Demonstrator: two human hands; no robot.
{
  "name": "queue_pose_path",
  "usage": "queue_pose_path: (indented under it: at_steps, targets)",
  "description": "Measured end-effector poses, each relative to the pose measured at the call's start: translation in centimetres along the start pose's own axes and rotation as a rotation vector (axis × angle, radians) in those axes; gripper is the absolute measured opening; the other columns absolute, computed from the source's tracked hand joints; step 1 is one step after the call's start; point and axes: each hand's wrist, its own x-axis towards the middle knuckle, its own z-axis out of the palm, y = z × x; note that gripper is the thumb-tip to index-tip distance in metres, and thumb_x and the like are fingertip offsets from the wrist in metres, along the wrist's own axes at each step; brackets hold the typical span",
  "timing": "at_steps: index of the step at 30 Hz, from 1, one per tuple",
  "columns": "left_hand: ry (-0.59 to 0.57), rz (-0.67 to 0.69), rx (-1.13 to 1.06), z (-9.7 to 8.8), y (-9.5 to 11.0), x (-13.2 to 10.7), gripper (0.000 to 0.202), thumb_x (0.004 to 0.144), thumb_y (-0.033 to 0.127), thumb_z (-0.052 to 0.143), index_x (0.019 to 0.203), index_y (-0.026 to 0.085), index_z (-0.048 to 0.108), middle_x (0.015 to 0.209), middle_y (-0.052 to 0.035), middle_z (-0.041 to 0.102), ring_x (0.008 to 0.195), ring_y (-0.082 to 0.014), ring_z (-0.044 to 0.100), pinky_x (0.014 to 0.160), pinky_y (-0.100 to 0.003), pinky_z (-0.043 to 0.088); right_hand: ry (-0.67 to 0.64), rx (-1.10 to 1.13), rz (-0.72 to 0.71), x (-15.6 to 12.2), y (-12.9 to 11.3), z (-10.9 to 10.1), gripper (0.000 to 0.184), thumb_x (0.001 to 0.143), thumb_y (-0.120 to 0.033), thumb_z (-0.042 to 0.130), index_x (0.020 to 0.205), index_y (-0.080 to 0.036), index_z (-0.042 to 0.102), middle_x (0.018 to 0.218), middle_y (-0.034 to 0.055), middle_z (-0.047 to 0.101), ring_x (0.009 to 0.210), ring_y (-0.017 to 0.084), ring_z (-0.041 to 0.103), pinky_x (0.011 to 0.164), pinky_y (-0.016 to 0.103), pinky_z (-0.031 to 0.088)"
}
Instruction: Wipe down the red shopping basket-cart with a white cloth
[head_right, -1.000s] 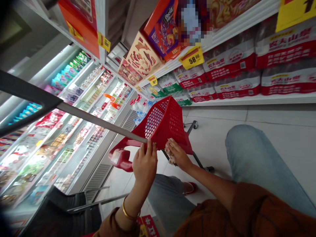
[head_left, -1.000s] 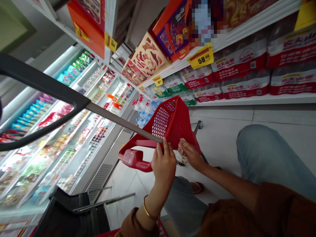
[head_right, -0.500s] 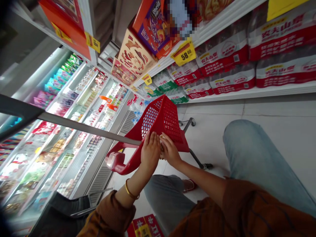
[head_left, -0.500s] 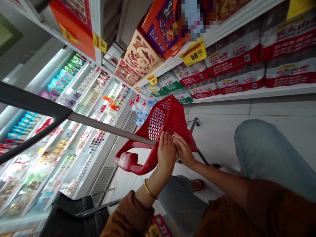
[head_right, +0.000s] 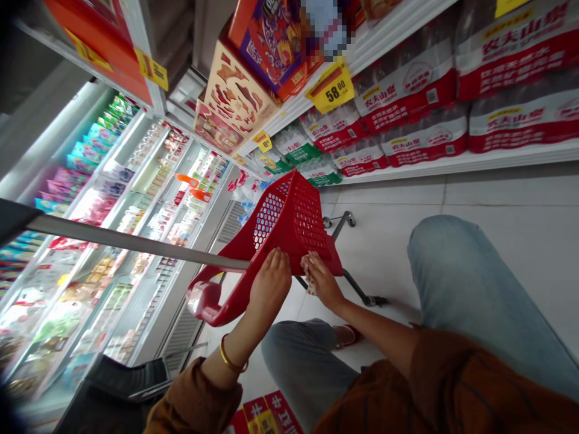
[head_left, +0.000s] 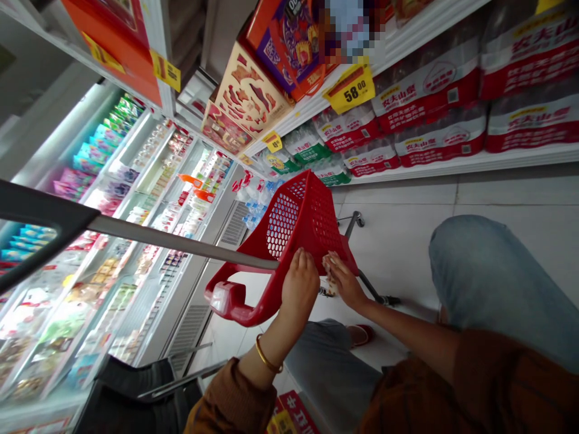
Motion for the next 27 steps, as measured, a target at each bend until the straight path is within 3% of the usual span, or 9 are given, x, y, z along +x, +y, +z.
queue_pose_path:
  at_steps: [4, 8, 12, 16, 19, 27]
  targets:
    - [-0.009, -0.019, -0.052, 0.0, 0.0, 0.1, 0.044, 0.089, 0.005, 0.037, 0.130, -0.006, 0.052, 0.134, -0.0282, 0.054, 0.132, -0.0273, 0.047, 0.113, -0.039, 0.035, -0.014, -0.029, 0.047, -0.9, 1.8, -0.8, 0.046, 0.096, -0.020, 0.040, 0.141, -0.028, 0.046, 0.151, 0.0064, 0.040, 0.143, 0.022, 0.032, 0.117, 0.051, 0.028]
    - [-0.019, -0.026, -0.068, 0.1, 0.0, 0.1, 0.045, 0.090, 0.004, 0.036, 0.131, -0.007, 0.050, 0.134, -0.0287, 0.053, 0.132, -0.0274, 0.047, 0.114, -0.039, 0.034, 0.022, -0.022, 0.125, -1.3, 2.2, -0.7, 0.043, 0.097, -0.025, 0.038, 0.140, -0.027, 0.048, 0.150, 0.0083, 0.042, 0.142, 0.023, 0.034, 0.117, 0.052, 0.028]
    - [-0.034, -0.022, -0.040, -0.2, 0.0, 0.0, 0.045, 0.091, 0.006, 0.036, 0.131, -0.006, 0.050, 0.135, -0.0280, 0.052, 0.132, -0.0279, 0.047, 0.114, -0.039, 0.034, 0.058, 0.001, 0.144, -0.4, -0.8, 0.6, 0.043, 0.100, -0.031, 0.037, 0.140, -0.025, 0.047, 0.150, 0.0107, 0.041, 0.143, 0.024, 0.032, 0.117, 0.052, 0.028]
    - [-0.046, 0.000, -0.018, -0.7, 0.1, -0.1, 0.046, 0.091, 0.007, 0.038, 0.134, -0.004, 0.048, 0.136, -0.0269, 0.052, 0.133, -0.0292, 0.046, 0.115, -0.041, 0.032, 0.044, 0.042, 0.013, 1.1, -4.9, 2.3, 0.046, 0.100, -0.029, 0.035, 0.146, -0.028, 0.037, 0.155, 0.0075, 0.033, 0.145, 0.021, 0.027, 0.119, 0.048, 0.026]
    - [-0.052, 0.006, -0.014, -1.0, 0.2, -0.1, 0.046, 0.090, 0.007, 0.039, 0.133, -0.005, 0.048, 0.135, -0.0281, 0.052, 0.133, -0.0292, 0.046, 0.115, -0.041, 0.031, 0.059, 0.010, -0.030, 1.5, -6.1, 2.8, 0.052, 0.100, -0.025, 0.035, 0.150, -0.032, 0.027, 0.157, 0.0057, 0.029, 0.147, 0.021, 0.022, 0.120, 0.049, 0.023]
    - [-0.042, 0.061, 0.119, -0.6, 0.2, 0.1, 0.045, 0.092, 0.010, 0.036, 0.134, -0.003, 0.049, 0.131, -0.0263, 0.057, 0.128, -0.0289, 0.052, 0.112, -0.042, 0.036, 0.008, -0.051, -0.133, 0.9, -3.3, 2.4, 0.059, 0.099, -0.017, 0.037, 0.151, -0.036, 0.018, 0.158, 0.0044, 0.027, 0.147, 0.020, 0.021, 0.119, 0.050, 0.026]
